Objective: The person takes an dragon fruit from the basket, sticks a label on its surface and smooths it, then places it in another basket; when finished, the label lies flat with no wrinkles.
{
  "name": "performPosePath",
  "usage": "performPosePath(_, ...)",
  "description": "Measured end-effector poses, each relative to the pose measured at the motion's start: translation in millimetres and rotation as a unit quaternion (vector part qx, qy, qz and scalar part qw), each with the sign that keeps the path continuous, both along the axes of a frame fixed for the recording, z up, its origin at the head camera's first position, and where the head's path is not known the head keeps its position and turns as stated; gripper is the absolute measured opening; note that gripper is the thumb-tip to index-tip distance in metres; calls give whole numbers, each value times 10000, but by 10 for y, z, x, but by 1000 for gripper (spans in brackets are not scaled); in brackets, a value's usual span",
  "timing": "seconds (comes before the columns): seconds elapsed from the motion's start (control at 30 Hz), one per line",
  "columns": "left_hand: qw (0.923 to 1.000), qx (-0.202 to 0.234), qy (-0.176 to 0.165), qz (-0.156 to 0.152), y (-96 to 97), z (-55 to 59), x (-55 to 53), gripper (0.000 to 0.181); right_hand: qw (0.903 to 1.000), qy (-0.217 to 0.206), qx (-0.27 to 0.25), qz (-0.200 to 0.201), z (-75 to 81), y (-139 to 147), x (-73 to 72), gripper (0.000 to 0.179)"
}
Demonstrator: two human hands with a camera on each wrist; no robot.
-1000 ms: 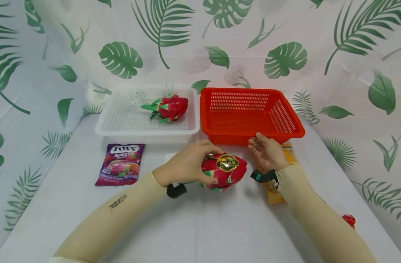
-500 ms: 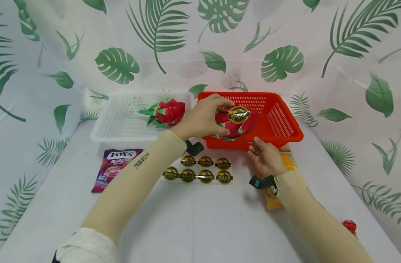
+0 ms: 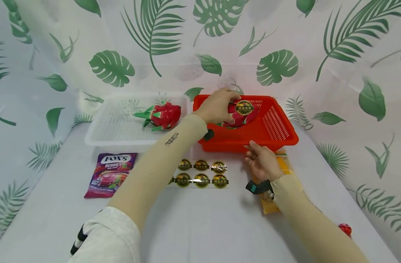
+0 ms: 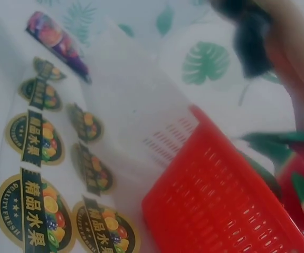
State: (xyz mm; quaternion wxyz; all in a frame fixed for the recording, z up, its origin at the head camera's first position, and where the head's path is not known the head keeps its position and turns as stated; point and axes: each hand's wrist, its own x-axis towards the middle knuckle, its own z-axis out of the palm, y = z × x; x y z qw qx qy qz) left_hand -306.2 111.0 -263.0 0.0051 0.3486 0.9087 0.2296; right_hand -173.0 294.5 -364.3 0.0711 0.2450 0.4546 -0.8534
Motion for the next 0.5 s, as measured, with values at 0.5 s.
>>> performPosePath(0.5,9937,-528,-674,719,470,-415,-431,71,9988,-177,445,-130,-23,-10,13,29)
